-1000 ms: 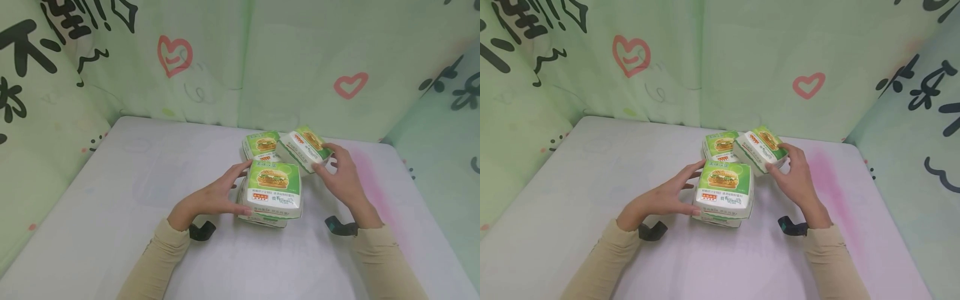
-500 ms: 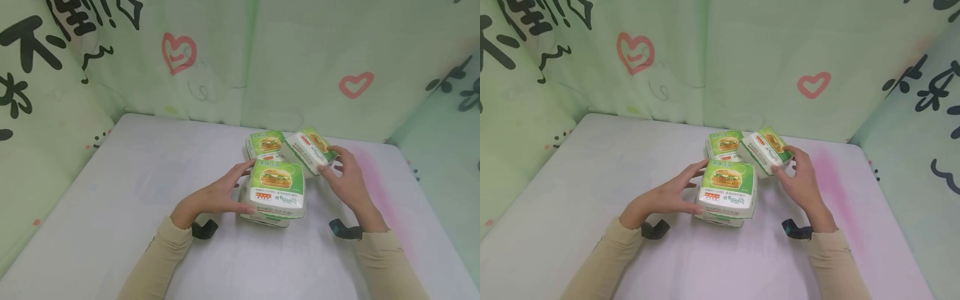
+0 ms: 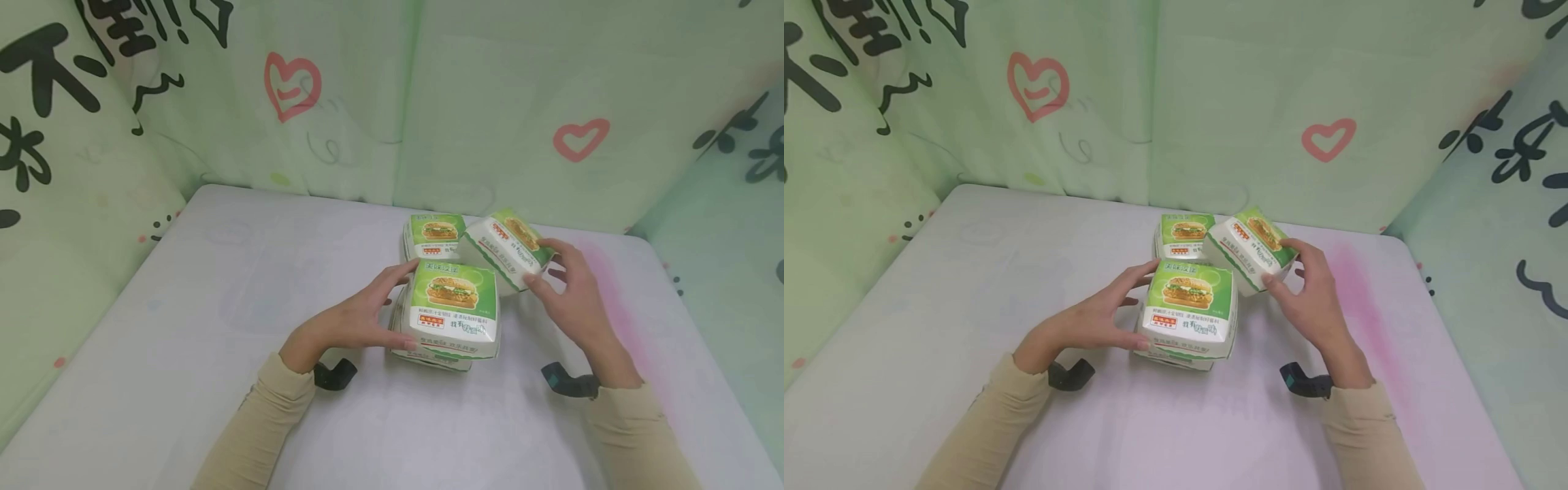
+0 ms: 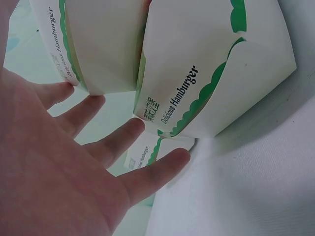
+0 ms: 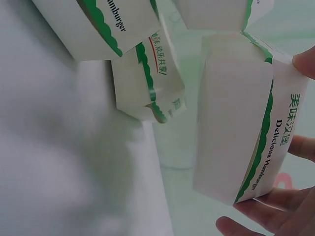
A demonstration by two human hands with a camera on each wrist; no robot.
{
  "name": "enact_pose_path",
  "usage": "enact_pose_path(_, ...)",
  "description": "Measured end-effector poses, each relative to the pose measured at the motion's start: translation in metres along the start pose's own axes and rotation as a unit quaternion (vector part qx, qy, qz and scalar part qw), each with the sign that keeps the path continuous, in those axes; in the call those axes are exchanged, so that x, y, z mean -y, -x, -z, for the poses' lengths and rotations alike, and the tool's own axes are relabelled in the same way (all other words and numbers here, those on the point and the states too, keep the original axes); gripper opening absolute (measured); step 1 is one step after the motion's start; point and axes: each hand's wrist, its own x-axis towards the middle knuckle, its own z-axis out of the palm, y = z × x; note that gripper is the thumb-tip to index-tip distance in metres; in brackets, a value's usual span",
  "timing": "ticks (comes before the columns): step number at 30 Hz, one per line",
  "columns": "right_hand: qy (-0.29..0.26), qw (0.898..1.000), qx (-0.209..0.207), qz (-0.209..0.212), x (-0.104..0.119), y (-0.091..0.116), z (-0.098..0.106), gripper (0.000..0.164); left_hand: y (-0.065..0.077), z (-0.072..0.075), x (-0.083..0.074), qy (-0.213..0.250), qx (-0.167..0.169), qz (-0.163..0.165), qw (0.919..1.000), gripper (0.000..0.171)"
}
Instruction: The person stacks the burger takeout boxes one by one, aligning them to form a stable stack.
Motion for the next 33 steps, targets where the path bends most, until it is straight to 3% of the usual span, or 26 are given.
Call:
enact_pose_path(10,-0.049,0.997,-0.048,0.042,0.014,0.003,0.019,0.056,-0.002,-0.002,0.000,-0.011,-0.005,-0.007,0.9999,0.113)
enact_pose_path(21,-0.058,0.995,-0.047,0.063,0.022,0.007,0.016,0.057,-0.004,-0.003,-0.002,-0.022,-0.034,-0.034,0.9986,0.123)
enact_pose_path(33,-0.039,0.997,-0.037,0.056,0.030,0.001,0.012,0.058,-0.008,-0.006,0.002,-0.018,-0.040,-0.085,0.9955,0.120)
